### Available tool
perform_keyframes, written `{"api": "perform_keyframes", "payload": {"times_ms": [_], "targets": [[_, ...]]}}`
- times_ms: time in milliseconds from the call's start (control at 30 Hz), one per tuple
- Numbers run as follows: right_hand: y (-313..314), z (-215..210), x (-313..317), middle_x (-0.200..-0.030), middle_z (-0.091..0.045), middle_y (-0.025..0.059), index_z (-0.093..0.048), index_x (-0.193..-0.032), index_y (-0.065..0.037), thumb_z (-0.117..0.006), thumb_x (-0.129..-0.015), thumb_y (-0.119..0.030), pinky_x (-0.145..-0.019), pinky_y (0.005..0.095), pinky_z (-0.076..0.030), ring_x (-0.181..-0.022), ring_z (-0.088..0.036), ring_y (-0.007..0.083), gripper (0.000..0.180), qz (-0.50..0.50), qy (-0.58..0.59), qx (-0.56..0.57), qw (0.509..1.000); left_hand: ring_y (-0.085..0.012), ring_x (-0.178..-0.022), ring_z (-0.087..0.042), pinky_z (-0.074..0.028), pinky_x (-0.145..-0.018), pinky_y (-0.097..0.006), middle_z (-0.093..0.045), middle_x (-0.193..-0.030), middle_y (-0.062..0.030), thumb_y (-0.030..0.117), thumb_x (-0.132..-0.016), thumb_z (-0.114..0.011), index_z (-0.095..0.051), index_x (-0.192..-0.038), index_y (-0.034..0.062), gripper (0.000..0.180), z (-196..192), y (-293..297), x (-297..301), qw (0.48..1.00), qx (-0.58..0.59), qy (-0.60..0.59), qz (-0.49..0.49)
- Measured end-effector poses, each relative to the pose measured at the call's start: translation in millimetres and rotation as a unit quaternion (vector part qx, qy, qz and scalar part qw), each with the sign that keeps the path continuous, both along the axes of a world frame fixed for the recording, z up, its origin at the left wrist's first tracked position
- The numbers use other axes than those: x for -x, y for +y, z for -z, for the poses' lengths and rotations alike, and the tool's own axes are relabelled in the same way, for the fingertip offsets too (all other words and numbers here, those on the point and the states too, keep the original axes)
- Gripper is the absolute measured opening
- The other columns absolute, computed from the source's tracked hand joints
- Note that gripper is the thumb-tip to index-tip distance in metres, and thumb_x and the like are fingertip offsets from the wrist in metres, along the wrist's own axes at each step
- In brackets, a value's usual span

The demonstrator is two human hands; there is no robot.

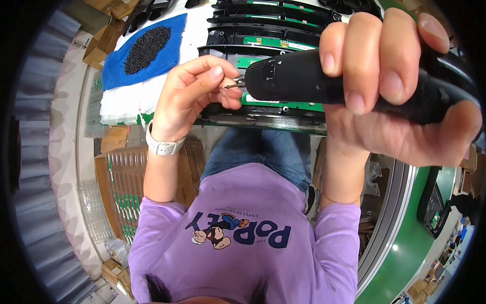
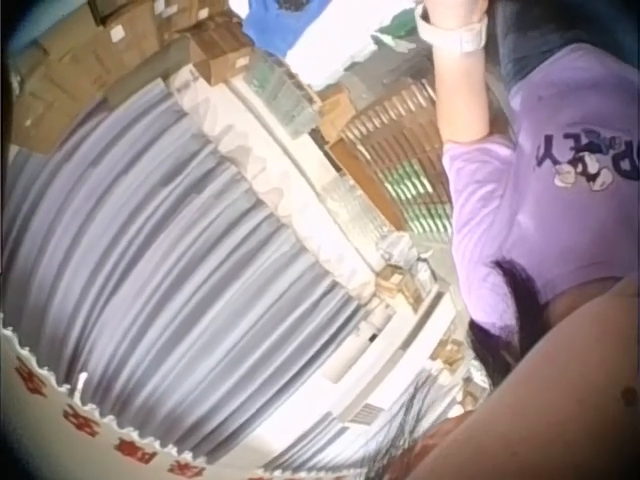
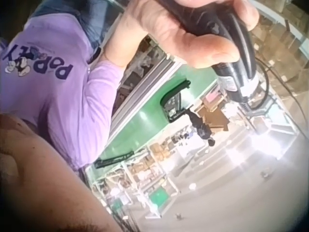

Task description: Assemble printer toner cartridges by screwing components and installing circuit boards.

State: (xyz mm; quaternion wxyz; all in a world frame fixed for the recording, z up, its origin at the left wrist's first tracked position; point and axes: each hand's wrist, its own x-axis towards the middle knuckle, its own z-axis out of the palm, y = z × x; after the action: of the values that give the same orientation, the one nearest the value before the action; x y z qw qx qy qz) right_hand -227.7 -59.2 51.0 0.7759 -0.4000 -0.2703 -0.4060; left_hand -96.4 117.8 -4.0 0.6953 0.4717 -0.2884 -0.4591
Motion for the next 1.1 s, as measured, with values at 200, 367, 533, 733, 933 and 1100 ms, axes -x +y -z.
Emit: {"api": "perform_keyframes", "payload": {"times_ms": [200,367,533,733,933,1100], "targets": [[-21,5,6,-0.066,-0.049,-0.0041,-0.051,-0.103,-0.005,-0.066,-0.073,-0.038,-0.060,0.0266,-0.037,-0.050,-0.047,0.0076,0.047,-0.057,0.054,0.118,0.990,-0.0089,-0.070,-0.061,-0.049,-0.065,-0.021,-0.065,-0.079,-0.0065,0.010,-0.090,-0.056,-0.061,-0.098,-0.0023,0.015,7,-5,6,0.952,-0.009,-0.258,-0.164],[-14,8,1,-0.066,-0.048,-0.0020,-0.046,-0.110,-0.005,-0.059,-0.081,-0.046,-0.054,0.0263,-0.038,-0.046,-0.044,0.0085,0.052,-0.048,0.118,0.241,0.962,-0.0084,-0.072,-0.062,-0.050,-0.065,-0.019,-0.065,-0.079,-0.0054,0.001,-0.085,-0.059,-0.061,-0.096,-0.0031,0.012,19,-11,12,0.952,0.023,-0.266,-0.152],[-11,15,-4,-0.066,-0.048,-0.0014,-0.045,-0.111,-0.004,-0.059,-0.082,-0.046,-0.054,0.0271,-0.039,-0.046,-0.044,0.0093,0.053,-0.052,0.110,0.250,0.961,-0.0083,-0.071,-0.062,-0.050,-0.064,-0.019,-0.065,-0.078,-0.0057,0.001,-0.085,-0.060,-0.061,-0.095,-0.0034,0.011,25,-14,14,0.948,0.030,-0.274,-0.157],[-2,16,-10,-0.065,-0.048,-0.0004,-0.046,-0.107,-0.004,-0.061,-0.081,-0.042,-0.053,0.0274,-0.040,-0.047,-0.045,0.0099,0.048,-0.036,0.129,0.250,0.959,-0.0086,-0.071,-0.062,-0.050,-0.064,-0.019,-0.065,-0.078,-0.0059,0.001,-0.086,-0.058,-0.061,-0.095,-0.0035,0.011,28,-15,12,0.951,0.032,-0.266,-0.151],[27,13,-13,-0.061,-0.048,0.0015,-0.045,-0.089,-0.006,-0.072,-0.073,-0.032,-0.044,0.0252,-0.038,-0.044,-0.045,0.0109,0.041,0.003,0.214,0.222,0.951,-0.0079,-0.067,-0.057,-0.047,-0.064,-0.020,-0.061,-0.075,-0.0039,0.011,-0.092,-0.053,-0.059,-0.099,-0.0020,0.016,23,-12,12,0.974,0.040,-0.176,-0.136],[34,11,-11,-0.058,-0.047,0.0012,-0.045,-0.086,-0.006,-0.071,-0.073,-0.032,-0.041,0.0247,-0.036,-0.042,-0.043,0.0107,0.040,0.009,0.224,0.221,0.949,-0.0060,-0.063,-0.053,-0.044,-0.059,-0.019,-0.057,-0.071,-0.0010,0.016,-0.094,-0.050,-0.058,-0.098,-0.0003,0.018,21,-6,11,0.979,0.049,-0.143,-0.136]]}}
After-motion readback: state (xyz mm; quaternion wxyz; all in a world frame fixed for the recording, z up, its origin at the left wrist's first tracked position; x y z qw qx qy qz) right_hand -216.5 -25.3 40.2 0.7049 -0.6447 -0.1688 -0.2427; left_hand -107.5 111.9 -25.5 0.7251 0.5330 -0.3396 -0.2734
